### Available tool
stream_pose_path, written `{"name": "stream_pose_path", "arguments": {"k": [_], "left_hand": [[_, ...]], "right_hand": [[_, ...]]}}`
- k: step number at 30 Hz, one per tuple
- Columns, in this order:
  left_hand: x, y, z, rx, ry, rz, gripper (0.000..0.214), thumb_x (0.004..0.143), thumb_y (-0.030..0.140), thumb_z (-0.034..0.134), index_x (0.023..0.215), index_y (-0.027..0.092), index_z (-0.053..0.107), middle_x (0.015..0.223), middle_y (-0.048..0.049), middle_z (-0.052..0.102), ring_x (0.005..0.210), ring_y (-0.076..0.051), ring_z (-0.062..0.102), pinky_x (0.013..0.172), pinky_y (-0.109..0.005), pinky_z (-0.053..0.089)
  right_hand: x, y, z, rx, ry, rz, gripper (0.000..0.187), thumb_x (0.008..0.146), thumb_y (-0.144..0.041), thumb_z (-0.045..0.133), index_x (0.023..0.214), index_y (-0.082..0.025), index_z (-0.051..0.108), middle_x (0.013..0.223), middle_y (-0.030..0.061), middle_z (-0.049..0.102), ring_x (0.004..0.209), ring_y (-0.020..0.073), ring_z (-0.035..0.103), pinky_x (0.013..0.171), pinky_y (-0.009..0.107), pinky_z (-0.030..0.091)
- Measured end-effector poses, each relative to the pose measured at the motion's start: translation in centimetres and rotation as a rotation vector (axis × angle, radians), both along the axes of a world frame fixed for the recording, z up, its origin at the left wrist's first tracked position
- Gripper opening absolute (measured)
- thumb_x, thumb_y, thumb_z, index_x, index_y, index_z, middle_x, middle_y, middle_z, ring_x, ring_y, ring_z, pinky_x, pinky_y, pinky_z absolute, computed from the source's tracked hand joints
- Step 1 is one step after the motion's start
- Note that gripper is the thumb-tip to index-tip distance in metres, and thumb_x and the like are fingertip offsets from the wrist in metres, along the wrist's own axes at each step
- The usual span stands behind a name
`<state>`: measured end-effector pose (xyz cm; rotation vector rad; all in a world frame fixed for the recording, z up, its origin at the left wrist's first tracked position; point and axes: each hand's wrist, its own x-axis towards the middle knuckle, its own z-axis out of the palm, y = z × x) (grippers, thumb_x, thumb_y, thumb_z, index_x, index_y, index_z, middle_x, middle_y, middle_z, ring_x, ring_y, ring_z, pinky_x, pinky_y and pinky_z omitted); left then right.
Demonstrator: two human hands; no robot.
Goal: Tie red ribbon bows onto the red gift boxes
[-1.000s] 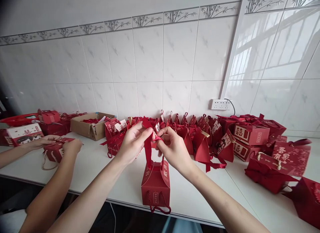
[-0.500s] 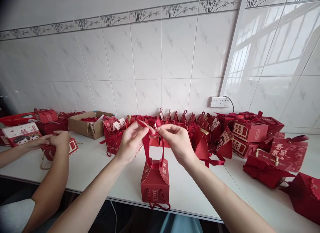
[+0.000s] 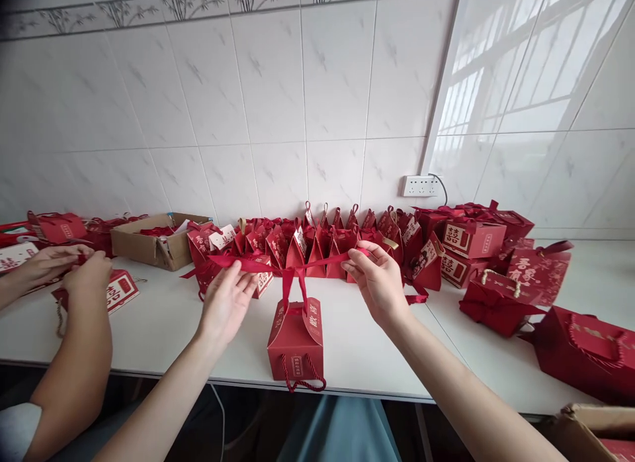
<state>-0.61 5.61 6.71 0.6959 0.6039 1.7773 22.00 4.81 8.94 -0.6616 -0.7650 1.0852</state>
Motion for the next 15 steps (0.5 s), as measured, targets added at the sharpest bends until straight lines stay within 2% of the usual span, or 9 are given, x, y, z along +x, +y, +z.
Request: {"name": "stream_pose_path", "arguments": {"k": [5,11,15], "left_hand": [[-2.4,-0.4,-2.4,-0.118,0.010,0.159,0.031,0.049,0.021,0.084,0.064,0.015,0.057,0.061,0.0043,0.059,0.058,-0.007,0.057,0.060,-0.020,0.052],[-4.3,-1.1,-4.3,-0.182,0.114,0.188,0.027,0.052,0.018,0.081,0.066,0.013,0.058,0.063,0.0013,0.061,0.059,-0.009,0.057,0.057,-0.019,0.052],[-5.4,-1.3,-5.0,-0.229,0.171,0.213,0.021,0.055,0.017,0.077,0.065,0.013,0.059,0.060,0.0006,0.060,0.059,-0.010,0.059,0.056,-0.020,0.053]], "right_hand": [[3.2,-1.5,-2.6,-0.066,-0.053,-0.093,0.036,0.047,-0.023,0.087,0.073,-0.020,0.062,0.062,-0.0049,0.060,0.054,0.0076,0.058,0.058,0.020,0.054],[6.7,-2.6,-5.8,-0.205,-0.089,-0.134,0.046,0.041,-0.026,0.090,0.078,-0.021,0.062,0.062,-0.0035,0.063,0.055,0.0094,0.059,0.056,0.020,0.055],[7.6,-3.2,-6.8,-0.252,-0.149,-0.110,0.047,0.040,-0.031,0.091,0.076,-0.020,0.063,0.065,-0.0033,0.063,0.058,0.0098,0.060,0.061,0.022,0.058]]}}
